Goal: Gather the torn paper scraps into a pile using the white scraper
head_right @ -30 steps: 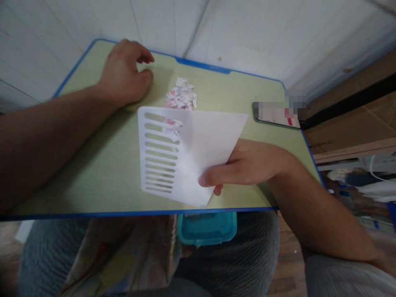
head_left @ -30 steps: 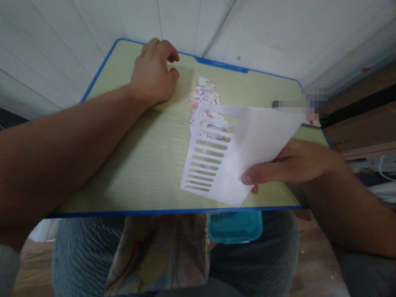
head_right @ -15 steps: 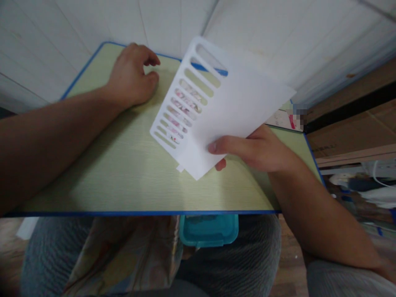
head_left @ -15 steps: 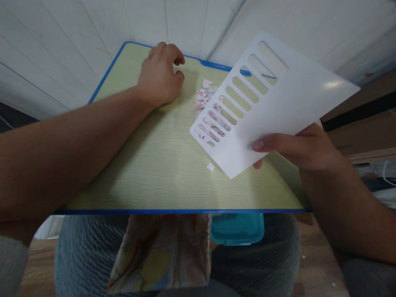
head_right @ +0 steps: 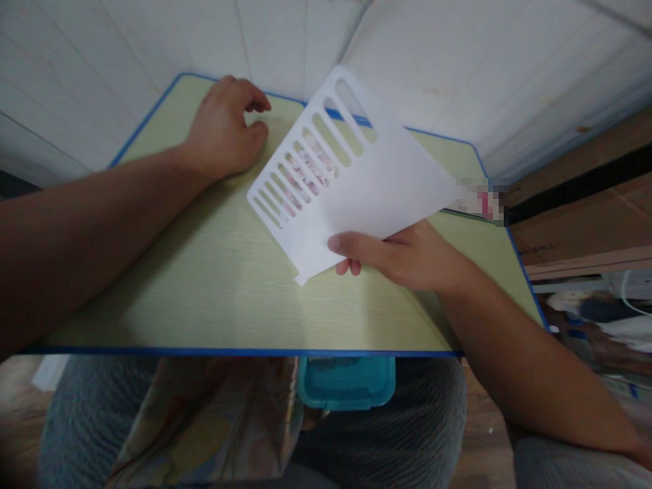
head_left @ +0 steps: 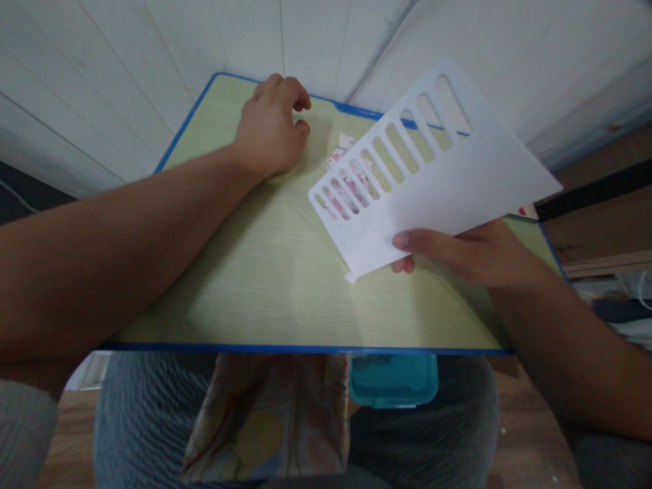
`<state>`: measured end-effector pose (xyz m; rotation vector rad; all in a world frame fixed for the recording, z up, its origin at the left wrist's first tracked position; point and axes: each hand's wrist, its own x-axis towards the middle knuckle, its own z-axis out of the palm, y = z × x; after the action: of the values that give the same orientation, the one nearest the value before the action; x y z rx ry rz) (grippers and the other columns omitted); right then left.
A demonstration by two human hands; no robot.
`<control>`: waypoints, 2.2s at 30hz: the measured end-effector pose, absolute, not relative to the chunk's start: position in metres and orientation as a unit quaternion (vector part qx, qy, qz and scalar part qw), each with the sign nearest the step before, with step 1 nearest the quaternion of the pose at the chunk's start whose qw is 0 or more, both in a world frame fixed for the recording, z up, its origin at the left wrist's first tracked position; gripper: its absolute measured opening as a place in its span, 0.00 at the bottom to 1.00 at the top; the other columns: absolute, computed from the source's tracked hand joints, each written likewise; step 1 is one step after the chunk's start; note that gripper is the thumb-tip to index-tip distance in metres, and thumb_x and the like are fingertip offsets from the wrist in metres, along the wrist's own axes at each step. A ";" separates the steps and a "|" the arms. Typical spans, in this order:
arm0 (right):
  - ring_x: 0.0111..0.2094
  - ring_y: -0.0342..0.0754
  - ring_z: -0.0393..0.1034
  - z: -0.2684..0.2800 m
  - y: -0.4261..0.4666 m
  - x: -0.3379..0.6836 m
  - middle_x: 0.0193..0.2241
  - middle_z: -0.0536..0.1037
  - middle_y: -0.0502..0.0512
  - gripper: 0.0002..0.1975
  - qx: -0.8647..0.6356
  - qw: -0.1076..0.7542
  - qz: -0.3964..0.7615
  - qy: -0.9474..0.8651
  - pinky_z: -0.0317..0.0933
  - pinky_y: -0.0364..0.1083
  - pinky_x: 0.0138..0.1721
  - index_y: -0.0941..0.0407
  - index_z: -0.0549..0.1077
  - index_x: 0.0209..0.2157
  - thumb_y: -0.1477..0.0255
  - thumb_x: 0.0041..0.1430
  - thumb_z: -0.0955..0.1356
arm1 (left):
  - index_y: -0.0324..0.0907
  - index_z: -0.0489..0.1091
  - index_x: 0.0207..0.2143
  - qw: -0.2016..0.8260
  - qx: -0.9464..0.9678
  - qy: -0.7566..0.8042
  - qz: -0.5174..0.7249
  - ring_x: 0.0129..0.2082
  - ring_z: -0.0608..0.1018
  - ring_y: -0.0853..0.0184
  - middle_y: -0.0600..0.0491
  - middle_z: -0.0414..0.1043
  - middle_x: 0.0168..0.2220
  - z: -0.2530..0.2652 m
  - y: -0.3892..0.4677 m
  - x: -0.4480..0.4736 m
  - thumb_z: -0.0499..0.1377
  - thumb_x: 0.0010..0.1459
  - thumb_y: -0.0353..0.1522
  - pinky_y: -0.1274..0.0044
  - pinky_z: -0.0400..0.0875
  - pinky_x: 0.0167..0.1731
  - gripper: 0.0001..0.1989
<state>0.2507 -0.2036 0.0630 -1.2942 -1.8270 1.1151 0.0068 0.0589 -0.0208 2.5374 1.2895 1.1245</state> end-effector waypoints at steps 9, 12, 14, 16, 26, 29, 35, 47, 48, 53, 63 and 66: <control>0.32 0.55 0.84 0.068 -0.213 0.248 0.29 0.88 0.53 0.15 -0.485 0.235 0.423 -0.728 0.81 0.52 0.38 0.48 0.85 0.29 0.65 0.73 0.78 | 0.68 0.80 0.51 0.113 0.825 0.412 0.369 0.65 0.75 0.45 0.52 0.81 0.59 -0.017 0.061 0.003 0.63 0.58 0.34 0.48 0.69 0.69 0.21; 0.33 0.54 0.85 0.073 -0.215 0.251 0.30 0.89 0.53 0.11 -0.460 0.217 0.452 -0.733 0.81 0.50 0.38 0.50 0.86 0.30 0.69 0.69 0.79 | 0.69 0.79 0.48 0.102 0.828 0.408 0.371 0.63 0.76 0.46 0.52 0.82 0.56 -0.016 0.057 0.003 0.63 0.59 0.33 0.49 0.71 0.68 0.20; 0.31 0.53 0.86 0.075 -0.214 0.255 0.30 0.89 0.51 0.07 -0.441 0.205 0.500 -0.717 0.80 0.47 0.34 0.51 0.86 0.33 0.71 0.68 0.80 | 0.68 0.79 0.49 0.090 0.829 0.412 0.366 0.63 0.77 0.48 0.52 0.81 0.56 -0.015 0.056 0.004 0.62 0.62 0.31 0.51 0.72 0.68 0.19; 0.28 0.51 0.85 0.077 -0.212 0.259 0.29 0.89 0.49 0.05 -0.422 0.194 0.539 -0.703 0.79 0.45 0.30 0.51 0.86 0.35 0.72 0.67 0.80 | 0.61 0.79 0.52 0.069 0.831 0.422 0.355 0.64 0.78 0.49 0.50 0.81 0.58 -0.015 0.056 0.005 0.62 0.64 0.27 0.53 0.73 0.68 0.20; 0.29 0.52 0.85 0.071 -0.211 0.265 0.29 0.89 0.50 0.06 -0.426 0.181 0.562 -0.685 0.81 0.45 0.31 0.51 0.87 0.33 0.70 0.65 0.82 | 0.45 0.79 0.57 0.032 0.836 0.425 0.346 0.65 0.80 0.44 0.43 0.81 0.60 -0.019 0.059 0.008 0.62 0.62 0.20 0.50 0.75 0.66 0.24; 0.28 0.52 0.84 0.073 -0.210 0.264 0.28 0.89 0.51 0.07 -0.432 0.191 0.565 -0.677 0.80 0.45 0.31 0.52 0.87 0.32 0.69 0.65 0.82 | 0.55 0.81 0.56 0.066 0.831 0.424 0.355 0.66 0.78 0.45 0.46 0.80 0.60 -0.019 0.059 0.006 0.63 0.61 0.23 0.48 0.73 0.68 0.25; 0.24 0.52 0.78 0.064 -0.200 0.265 0.25 0.84 0.51 0.12 -0.480 0.416 0.450 -0.628 0.74 0.49 0.23 0.52 0.85 0.29 0.63 0.62 0.84 | 0.58 0.82 0.54 0.063 0.826 0.411 0.380 0.62 0.79 0.46 0.48 0.82 0.57 -0.024 0.063 0.005 0.63 0.58 0.28 0.49 0.74 0.66 0.23; 0.25 0.52 0.80 0.038 -0.207 0.266 0.28 0.87 0.57 0.15 -0.599 0.565 0.283 -0.492 0.75 0.51 0.30 0.54 0.82 0.34 0.57 0.65 0.81 | 0.50 0.78 0.59 0.052 0.814 0.478 0.326 0.64 0.76 0.50 0.45 0.80 0.64 -0.019 0.051 0.013 0.60 0.67 0.30 0.51 0.69 0.69 0.20; 0.25 0.51 0.80 0.031 -0.213 0.259 0.28 0.87 0.59 0.17 -0.619 0.555 0.296 -0.470 0.74 0.50 0.29 0.55 0.82 0.34 0.55 0.64 0.80 | 0.47 0.77 0.61 0.042 0.818 0.487 0.303 0.66 0.75 0.51 0.44 0.79 0.66 -0.015 0.045 0.014 0.58 0.69 0.29 0.52 0.68 0.71 0.20; 0.26 0.50 0.82 0.001 -0.228 0.240 0.29 0.88 0.58 0.18 -0.643 0.588 0.320 -0.372 0.75 0.46 0.28 0.54 0.78 0.37 0.56 0.58 0.80 | 0.38 0.75 0.67 -0.011 0.827 0.527 0.198 0.72 0.74 0.46 0.37 0.76 0.69 0.008 0.015 0.018 0.51 0.76 0.29 0.54 0.68 0.73 0.23; 0.32 0.47 0.80 -0.013 -0.208 0.244 0.35 0.85 0.54 0.08 -0.674 0.560 0.349 -0.334 0.78 0.47 0.37 0.58 0.81 0.44 0.68 0.79 0.73 | 0.35 0.74 0.71 -0.011 0.810 0.568 0.148 0.72 0.75 0.39 0.30 0.75 0.71 0.005 -0.057 -0.018 0.49 0.76 0.31 0.49 0.70 0.69 0.28; 0.48 0.53 0.84 -0.015 -0.206 0.243 0.54 0.85 0.59 0.18 -0.684 0.543 0.355 -0.334 0.83 0.55 0.50 0.57 0.81 0.59 0.60 0.79 0.76 | 0.38 0.77 0.69 -0.026 0.806 0.573 0.148 0.70 0.76 0.40 0.31 0.76 0.70 0.001 -0.085 -0.040 0.49 0.77 0.33 0.49 0.69 0.69 0.27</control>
<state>0.2433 -0.2058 -0.0150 -1.6239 -0.7939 0.8427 -0.0401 -0.0853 0.0013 2.5748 1.8303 0.4728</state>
